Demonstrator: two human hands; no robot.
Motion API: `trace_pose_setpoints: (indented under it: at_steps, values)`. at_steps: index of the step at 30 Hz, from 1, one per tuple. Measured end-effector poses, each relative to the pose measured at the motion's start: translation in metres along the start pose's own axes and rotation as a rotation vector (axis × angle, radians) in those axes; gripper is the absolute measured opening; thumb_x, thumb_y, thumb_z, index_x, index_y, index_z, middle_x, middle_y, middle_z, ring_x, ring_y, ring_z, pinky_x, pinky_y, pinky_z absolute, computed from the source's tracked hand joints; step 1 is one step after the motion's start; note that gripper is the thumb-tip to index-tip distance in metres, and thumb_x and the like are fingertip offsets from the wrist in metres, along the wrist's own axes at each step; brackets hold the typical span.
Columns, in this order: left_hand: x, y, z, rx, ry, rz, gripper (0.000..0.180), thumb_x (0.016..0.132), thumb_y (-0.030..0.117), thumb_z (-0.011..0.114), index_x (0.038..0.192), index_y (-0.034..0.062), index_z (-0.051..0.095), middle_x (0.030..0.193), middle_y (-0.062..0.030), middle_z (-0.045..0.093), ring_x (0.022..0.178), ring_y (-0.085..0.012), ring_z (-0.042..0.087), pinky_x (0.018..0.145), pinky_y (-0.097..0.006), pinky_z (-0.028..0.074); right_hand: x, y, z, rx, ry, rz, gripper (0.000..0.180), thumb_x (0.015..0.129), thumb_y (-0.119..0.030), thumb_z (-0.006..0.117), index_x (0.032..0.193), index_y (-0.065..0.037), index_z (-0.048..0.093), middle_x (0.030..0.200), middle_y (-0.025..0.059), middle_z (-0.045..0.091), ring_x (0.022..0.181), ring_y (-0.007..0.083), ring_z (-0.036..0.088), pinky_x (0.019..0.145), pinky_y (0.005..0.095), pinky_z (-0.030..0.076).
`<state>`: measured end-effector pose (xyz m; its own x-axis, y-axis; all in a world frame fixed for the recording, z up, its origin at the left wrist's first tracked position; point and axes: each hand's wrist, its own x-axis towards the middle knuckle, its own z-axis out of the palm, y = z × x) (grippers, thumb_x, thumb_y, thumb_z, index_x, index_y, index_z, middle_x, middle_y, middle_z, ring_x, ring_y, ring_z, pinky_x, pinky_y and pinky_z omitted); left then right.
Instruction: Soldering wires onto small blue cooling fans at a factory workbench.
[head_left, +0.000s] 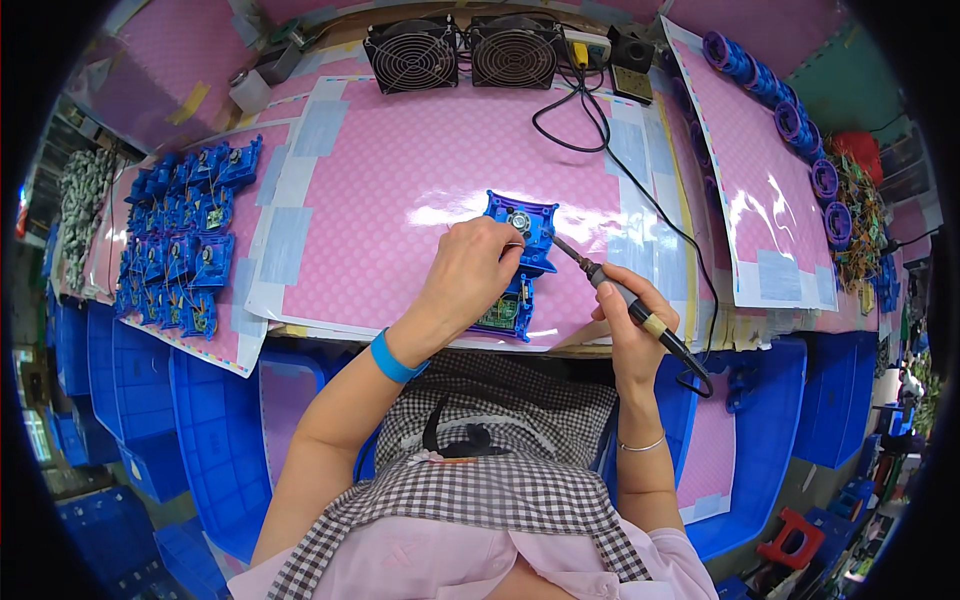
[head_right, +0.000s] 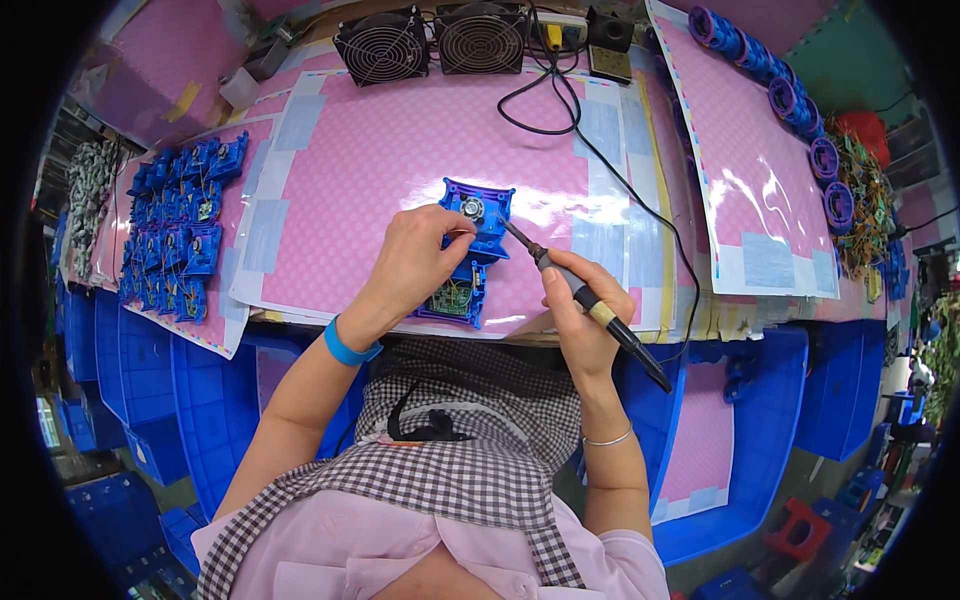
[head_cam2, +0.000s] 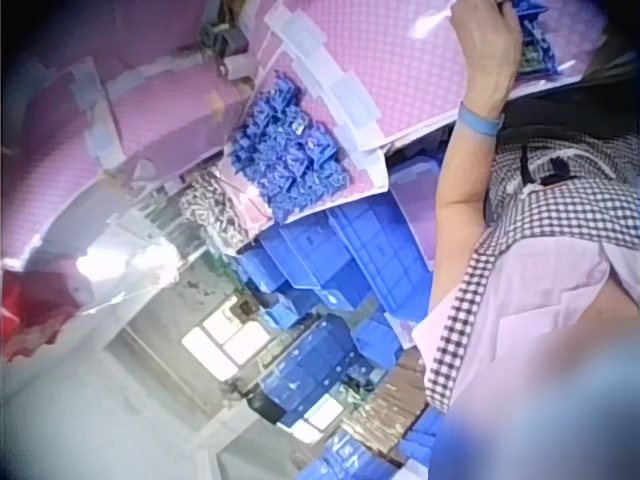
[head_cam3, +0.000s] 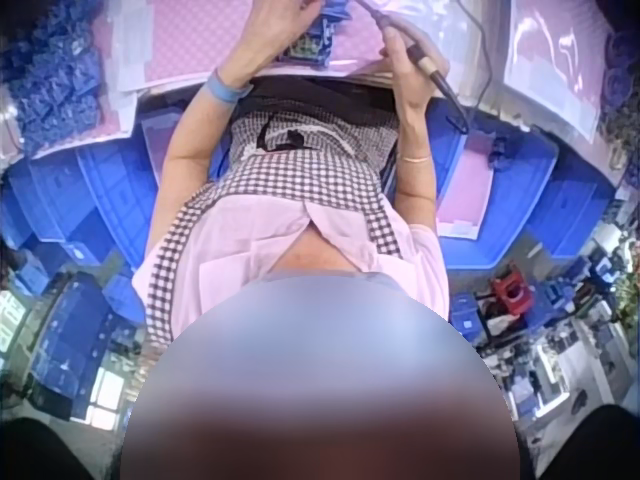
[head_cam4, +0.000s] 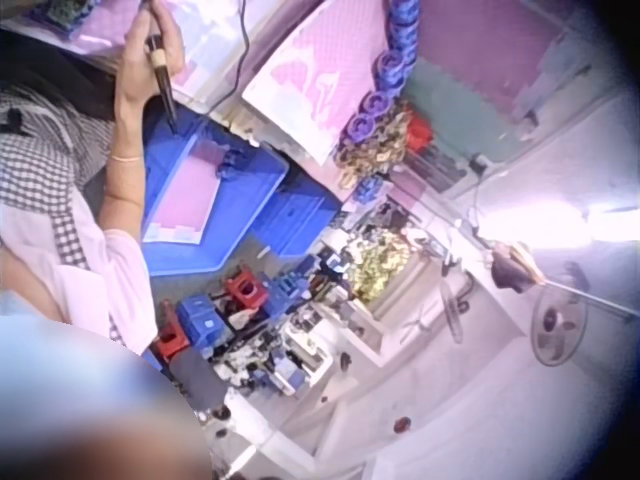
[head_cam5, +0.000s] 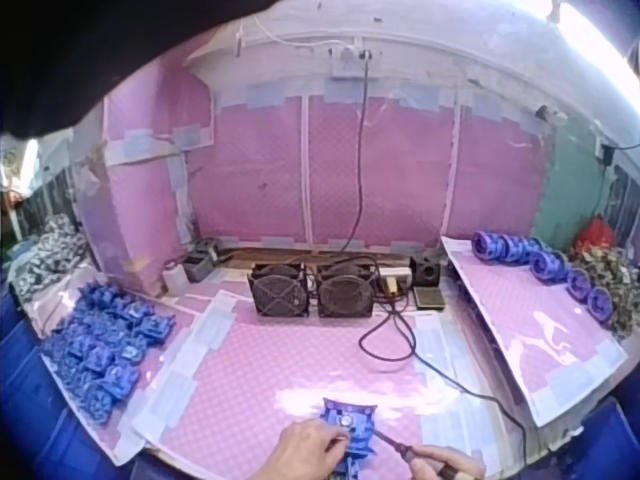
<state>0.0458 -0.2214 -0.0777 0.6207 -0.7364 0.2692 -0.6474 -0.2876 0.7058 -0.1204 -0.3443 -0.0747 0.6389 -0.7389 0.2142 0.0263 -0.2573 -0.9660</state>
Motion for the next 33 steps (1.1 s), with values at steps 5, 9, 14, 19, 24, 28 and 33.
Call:
trace_pose_setpoints:
  at_steps: [5, 9, 14, 19, 24, 28, 33]
  values:
    - [0.001, 0.001, 0.000, -0.010, 0.003, -0.007, 0.012, 0.078, 0.007, 0.061, 0.082, -0.0012, 0.069, 0.079, -0.0185, 0.065, 0.076, -0.0344, 0.063, 0.069, -0.045, 0.049, 0.001, 0.004, -0.001, -0.006, -0.044, 0.010, 0.022, 0.085, -0.006, 0.067, 0.104, 0.005, 0.068, 0.075, 0.0079, 0.067, 0.060, 0.0117, 0.063, 0.056, 0.0216, 0.050]
    - [0.001, 0.002, 0.000, 0.000, -0.003, -0.020, 0.012, 0.078, 0.007, 0.061, 0.082, -0.0013, 0.069, 0.078, -0.0182, 0.065, 0.076, -0.0344, 0.062, 0.069, -0.045, 0.049, 0.001, 0.005, 0.000, -0.025, -0.079, 0.023, 0.023, 0.084, -0.005, 0.067, 0.105, 0.005, 0.068, 0.077, 0.0082, 0.067, 0.060, 0.0120, 0.063, 0.056, 0.0213, 0.050]
    - [0.001, 0.002, 0.000, -0.002, 0.001, -0.019, 0.012, 0.078, 0.007, 0.061, 0.082, -0.0015, 0.069, 0.078, -0.0183, 0.065, 0.076, -0.0346, 0.062, 0.069, -0.045, 0.049, 0.000, 0.003, 0.000, -0.041, -0.081, 0.052, 0.023, 0.084, -0.004, 0.067, 0.105, 0.005, 0.068, 0.077, 0.0083, 0.067, 0.060, 0.0120, 0.063, 0.056, 0.0212, 0.050]
    - [0.001, 0.002, 0.000, -0.012, -0.005, -0.025, 0.012, 0.078, 0.007, 0.061, 0.080, -0.0017, 0.068, 0.078, -0.0188, 0.065, 0.076, -0.0350, 0.062, 0.069, -0.045, 0.049, -0.004, -0.003, -0.003, -0.033, -0.081, 0.052, 0.022, 0.084, -0.004, 0.066, 0.105, 0.005, 0.067, 0.075, 0.0092, 0.067, 0.060, 0.0119, 0.063, 0.055, 0.0211, 0.049]
    - [0.001, 0.000, 0.001, -0.009, 0.012, -0.002, 0.012, 0.078, 0.007, 0.060, 0.080, -0.0018, 0.068, 0.078, -0.0192, 0.065, 0.076, -0.0353, 0.062, 0.069, -0.045, 0.049, -0.004, -0.011, -0.004, 0.000, -0.008, 0.043, 0.022, 0.085, -0.004, 0.065, 0.105, 0.006, 0.067, 0.074, 0.0097, 0.067, 0.060, 0.0118, 0.063, 0.056, 0.0209, 0.049]
    - [0.001, 0.001, 0.000, 0.005, -0.010, -0.026, 0.012, 0.078, 0.007, 0.060, 0.080, -0.0012, 0.069, 0.078, -0.0189, 0.065, 0.076, -0.0351, 0.062, 0.069, -0.046, 0.050, -0.002, -0.010, -0.003, 0.020, 0.038, 0.029, 0.024, 0.086, -0.006, 0.065, 0.106, 0.006, 0.066, 0.071, 0.0081, 0.065, 0.059, 0.0111, 0.062, 0.057, 0.0209, 0.047]
    - [-0.007, -0.004, -0.012, 0.009, 0.221, 0.004, 0.012, 0.079, 0.012, 0.068, 0.086, 0.0026, 0.072, 0.076, -0.0098, 0.064, 0.067, -0.0204, 0.060, 0.058, -0.032, 0.046, 0.002, -0.008, -0.003, 0.037, 0.061, 0.029, 0.025, 0.086, -0.007, 0.065, 0.107, 0.006, 0.065, 0.072, 0.0077, 0.064, 0.059, 0.0114, 0.061, 0.057, 0.0216, 0.046]
